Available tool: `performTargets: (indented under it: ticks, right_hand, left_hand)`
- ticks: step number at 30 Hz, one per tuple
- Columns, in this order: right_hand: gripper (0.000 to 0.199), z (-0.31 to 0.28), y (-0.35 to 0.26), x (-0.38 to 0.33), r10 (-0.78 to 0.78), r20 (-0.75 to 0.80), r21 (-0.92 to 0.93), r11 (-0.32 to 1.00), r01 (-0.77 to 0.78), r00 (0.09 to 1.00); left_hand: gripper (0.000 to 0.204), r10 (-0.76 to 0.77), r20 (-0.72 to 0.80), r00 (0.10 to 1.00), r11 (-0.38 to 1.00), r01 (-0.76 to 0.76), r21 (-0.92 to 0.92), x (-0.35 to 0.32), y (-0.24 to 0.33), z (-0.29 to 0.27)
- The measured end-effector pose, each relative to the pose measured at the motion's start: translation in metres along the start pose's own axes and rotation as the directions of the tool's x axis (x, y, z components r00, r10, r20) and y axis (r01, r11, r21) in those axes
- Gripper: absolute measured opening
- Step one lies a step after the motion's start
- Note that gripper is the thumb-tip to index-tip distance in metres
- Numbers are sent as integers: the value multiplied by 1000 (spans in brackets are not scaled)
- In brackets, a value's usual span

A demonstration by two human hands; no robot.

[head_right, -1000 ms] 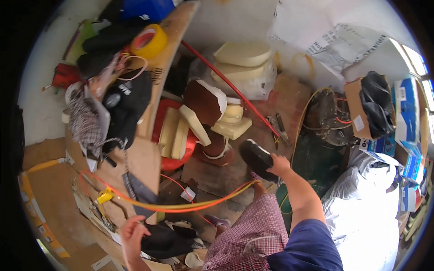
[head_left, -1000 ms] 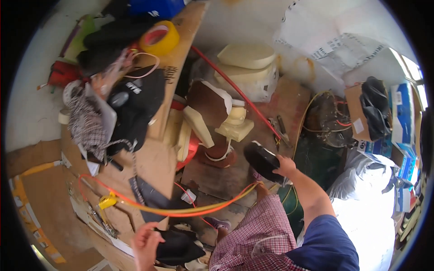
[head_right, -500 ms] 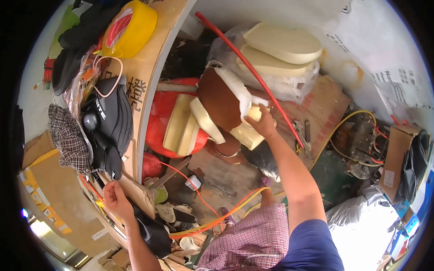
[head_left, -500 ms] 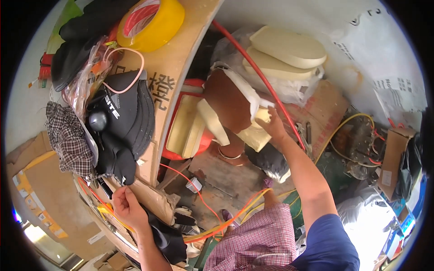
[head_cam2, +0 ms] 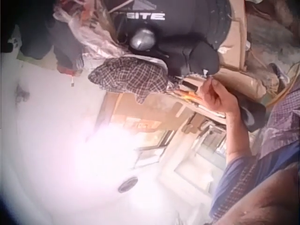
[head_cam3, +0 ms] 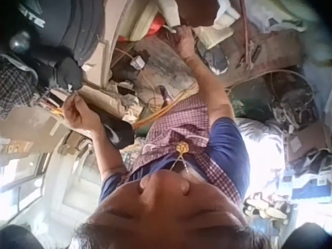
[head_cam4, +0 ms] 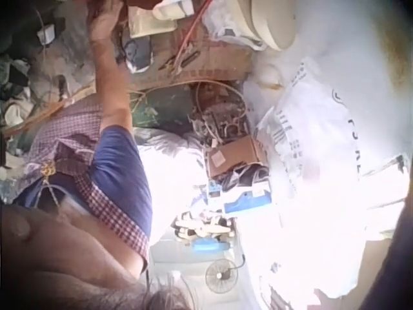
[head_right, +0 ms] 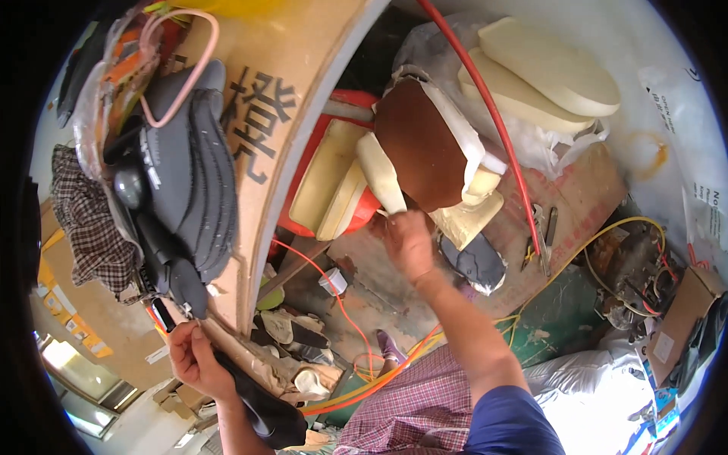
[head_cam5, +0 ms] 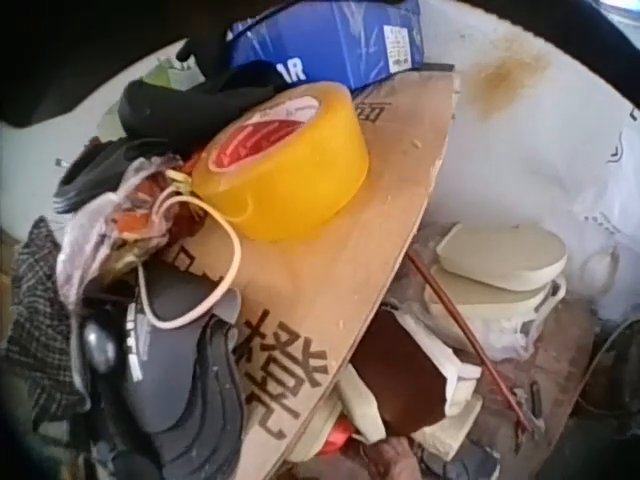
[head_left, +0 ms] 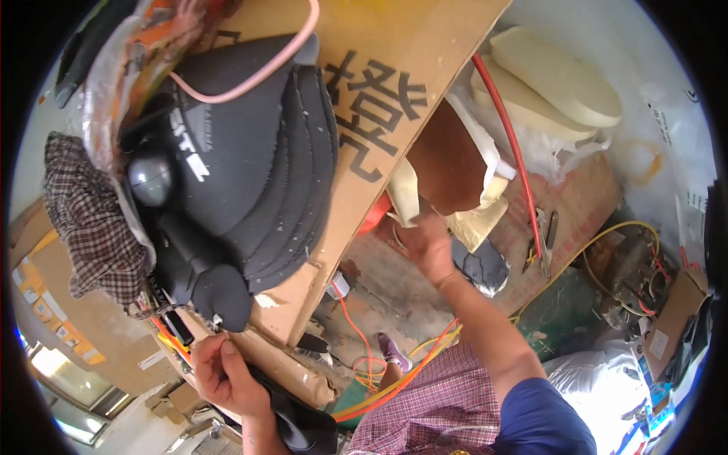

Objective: The person is fitting and securing black fabric covers onto foam seat pads using a pneumatic tool in a workshop setting.

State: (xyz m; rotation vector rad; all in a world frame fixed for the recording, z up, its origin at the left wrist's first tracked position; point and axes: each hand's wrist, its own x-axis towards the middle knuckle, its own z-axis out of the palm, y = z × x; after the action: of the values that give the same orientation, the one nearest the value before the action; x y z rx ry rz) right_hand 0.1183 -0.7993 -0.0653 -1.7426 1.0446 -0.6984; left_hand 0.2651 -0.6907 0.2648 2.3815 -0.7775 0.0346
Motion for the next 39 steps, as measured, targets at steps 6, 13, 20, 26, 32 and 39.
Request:
performTargets:
  ticks: [6, 13, 20, 26, 32, 39]
  right_hand:
    - [22, 39, 148, -162, 488, 224, -84, 872, -482, 844]
    - [36, -51, 179, -131, 951, 178, 642, 82, -763, 251]
    - [42, -59, 174, -72, 784, 500, 805, -264, -531, 367]
    - [31, -62, 175, -73, 852, 421, 860, -267, -435, 310]
    - [36, -41, 129, -98, 901, 374, 861, -249, -444, 219]
    - [39, -101, 151, -86, 851, -146, 331, 523, -785, 505]
  left_hand:
    - [11, 8, -26, 1000, 999, -9, -43, -2, -4, 10]
    - [10, -88, -67, 994, 990, 80, -116, 2, 0, -1]
    - [11, -67, -63, 996, 990, 58, -131, 8, -8, -6]
    - [12, 18, -7, 1000, 999, -18, -45, 12, -24, -6]
    - [10, 94, 8, 996, 995, -95, 25, 18, -28, -16]
    - [6, 62, 8, 998, 998, -61, -18, 16, -28, -11]
